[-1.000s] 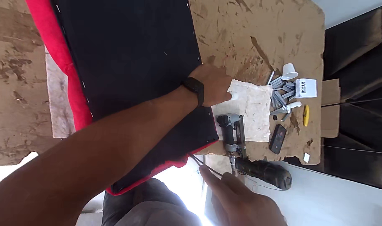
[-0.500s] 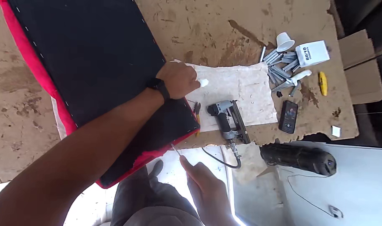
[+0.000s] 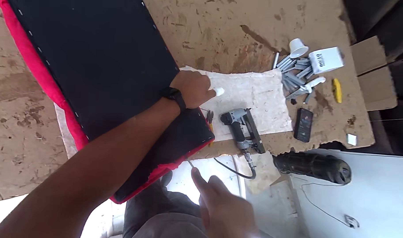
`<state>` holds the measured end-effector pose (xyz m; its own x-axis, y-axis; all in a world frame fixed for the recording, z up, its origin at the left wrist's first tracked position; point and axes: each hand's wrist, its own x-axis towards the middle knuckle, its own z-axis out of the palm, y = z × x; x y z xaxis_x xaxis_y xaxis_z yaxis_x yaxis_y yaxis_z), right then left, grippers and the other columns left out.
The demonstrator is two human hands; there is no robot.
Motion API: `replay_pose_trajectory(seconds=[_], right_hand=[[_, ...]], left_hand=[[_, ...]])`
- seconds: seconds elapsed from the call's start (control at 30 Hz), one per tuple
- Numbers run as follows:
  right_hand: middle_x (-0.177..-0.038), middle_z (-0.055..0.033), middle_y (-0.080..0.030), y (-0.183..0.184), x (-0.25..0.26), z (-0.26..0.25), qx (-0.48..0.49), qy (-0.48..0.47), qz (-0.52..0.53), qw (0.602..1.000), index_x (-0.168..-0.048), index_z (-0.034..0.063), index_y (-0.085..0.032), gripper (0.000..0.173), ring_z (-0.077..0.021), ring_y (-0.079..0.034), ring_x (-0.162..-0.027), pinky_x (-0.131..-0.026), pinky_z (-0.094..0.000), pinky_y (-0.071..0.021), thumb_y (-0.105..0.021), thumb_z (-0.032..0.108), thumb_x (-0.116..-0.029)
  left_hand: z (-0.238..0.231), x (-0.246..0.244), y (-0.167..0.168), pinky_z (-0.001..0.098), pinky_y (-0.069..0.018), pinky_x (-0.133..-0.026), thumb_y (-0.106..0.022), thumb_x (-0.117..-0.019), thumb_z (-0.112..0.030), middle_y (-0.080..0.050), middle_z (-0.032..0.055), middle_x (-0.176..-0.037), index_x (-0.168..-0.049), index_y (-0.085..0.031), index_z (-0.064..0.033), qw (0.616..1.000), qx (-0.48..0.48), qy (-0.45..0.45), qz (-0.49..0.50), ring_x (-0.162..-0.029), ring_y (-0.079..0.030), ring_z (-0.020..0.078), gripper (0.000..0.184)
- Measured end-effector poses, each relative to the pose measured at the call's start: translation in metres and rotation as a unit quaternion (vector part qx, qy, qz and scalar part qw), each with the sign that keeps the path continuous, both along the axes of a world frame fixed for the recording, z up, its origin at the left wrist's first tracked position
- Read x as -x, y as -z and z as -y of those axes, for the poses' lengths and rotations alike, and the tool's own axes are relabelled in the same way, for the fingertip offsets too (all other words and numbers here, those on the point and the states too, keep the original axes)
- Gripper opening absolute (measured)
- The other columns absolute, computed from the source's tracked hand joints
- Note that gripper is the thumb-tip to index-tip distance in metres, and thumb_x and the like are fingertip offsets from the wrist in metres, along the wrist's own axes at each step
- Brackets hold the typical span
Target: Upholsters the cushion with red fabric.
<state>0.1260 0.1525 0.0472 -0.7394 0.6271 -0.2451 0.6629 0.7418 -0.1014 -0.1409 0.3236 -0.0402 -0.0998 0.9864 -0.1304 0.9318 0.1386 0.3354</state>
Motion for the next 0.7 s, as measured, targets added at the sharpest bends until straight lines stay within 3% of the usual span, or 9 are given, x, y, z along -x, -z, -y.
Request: replay_pose_trajectory(seconds=[0.1, 0.2, 0.27, 0.43, 0.5, 0.57, 0.63, 0.7], right_hand=[[-0.09, -0.0001, -0.065, 0.076, -0.009, 0.027, 0.128, 0.104, -0.177, 0.97, -0.125, 0.0286, -0.074, 0.034, -0.01, -0.06, -0.06, -0.048, -0.0318, -0.0532, -0.057, 0.018, -0.0978], [-0.098, 0.0033, -0.064, 0.111, 0.003, 0.025, 0.186, 0.107, -0.302, 0.929, -0.13, 0.0327, -0.07, 0.035, -0.007, -0.06, -0.071, -0.055, -0.0309, -0.0543, -0.056, 0.019, -0.1023], [-0.096, 0.0046, -0.066, 0.097, -0.026, 0.021, 0.208, 0.098, -0.299, 0.926, -0.131, 0.0348, -0.071, 0.035, -0.0052, -0.062, -0.072, -0.057, -0.0289, -0.0559, -0.057, 0.021, -0.1024], [-0.096, -0.0025, -0.069, 0.056, -0.114, -0.036, 0.237, 0.091, -0.313, 0.915, -0.118, 0.0217, -0.077, 0.024, -0.0102, -0.064, -0.077, -0.064, -0.0288, -0.0571, -0.061, 0.019, -0.0999], [-0.098, 0.0025, -0.065, 0.058, -0.099, -0.078, 0.203, 0.133, -0.286, 0.927, -0.122, 0.0249, -0.075, 0.026, -0.0061, -0.057, -0.068, -0.055, -0.0261, -0.052, -0.061, 0.03, -0.1006], [-0.103, 0.0027, -0.063, 0.059, -0.057, -0.13, 0.169, 0.153, -0.244, 0.943, -0.123, 0.0292, -0.074, 0.029, -0.0091, -0.056, -0.066, -0.055, -0.0326, -0.0525, -0.061, 0.041, -0.0998], [-0.118, -0.0002, -0.062, 0.058, -0.009, -0.17, 0.147, 0.143, -0.271, 0.94, -0.129, 0.0277, -0.07, 0.032, -0.0128, -0.061, -0.079, -0.064, -0.038, -0.0571, -0.063, 0.038, -0.0993], [-0.139, 0.0021, -0.055, 0.051, 0.02, -0.189, 0.129, 0.138, -0.324, 0.927, -0.136, 0.0288, -0.065, 0.036, -0.0127, -0.065, -0.101, -0.076, -0.0367, -0.0617, -0.061, 0.033, -0.1002]], left_hand=[[0.001, 0.007, -0.003, 0.063, -0.0496, -0.07, -0.038, -0.1006, -0.058, -0.069, 0.0119, -0.087, -0.092, -0.07, -0.0142, 1.0, 0.0, -0.001, 0.024, -0.088, -0.069, 0.0348, 0.055], [0.007, 0.005, -0.007, 0.0581, -0.0492, -0.067, -0.039, -0.0986, -0.053, -0.068, 0.0064, -0.082, -0.088, -0.069, -0.0176, 0.999, -0.045, -0.011, 0.024, -0.082, -0.068, 0.0289, 0.048], [0.01, 0.008, -0.008, 0.0568, -0.0498, -0.069, -0.041, -0.099, -0.051, -0.068, 0.005, -0.081, -0.088, -0.069, -0.0183, 0.998, -0.051, -0.01, 0.032, -0.082, -0.068, 0.0271, 0.045], [0.004, 0.009, -0.01, 0.0565, -0.0509, -0.066, -0.045, -0.0985, -0.051, -0.067, 0.0034, -0.077, -0.089, -0.071, -0.0203, 0.997, -0.044, -0.007, 0.068, -0.077, -0.068, 0.0262, 0.041], [0.004, 0.015, -0.009, 0.055, -0.0523, -0.066, -0.045, -0.0993, -0.05, -0.067, 0.002, -0.076, -0.094, -0.072, -0.0217, 0.995, -0.052, -0.005, 0.08, -0.076, -0.068, 0.0244, 0.039], [0.004, 0.015, -0.007, 0.0538, -0.053, -0.068, -0.046, -0.0993, -0.047, -0.068, 0.0013, -0.076, -0.099, -0.073, -0.0228, 0.99, -0.079, -0.008, 0.113, -0.075, -0.067, 0.0228, 0.037], [0.009, 0.021, -0.006, 0.0511, -0.0555, -0.071, -0.048, -0.0996, -0.042, -0.069, -0.0006, -0.076, -0.104, -0.075, -0.0227, 0.977, -0.118, -0.024, 0.176, -0.073, -0.067, 0.0184, 0.033], [0.014, 0.026, -0.008, 0.0441, -0.0578, -0.067, -0.051, -0.1016, -0.032, -0.069, -0.0027, -0.069, -0.105, -0.076, -0.0194, 0.942, -0.146, -0.047, 0.299, -0.062, -0.066, 0.0127, 0.028]])
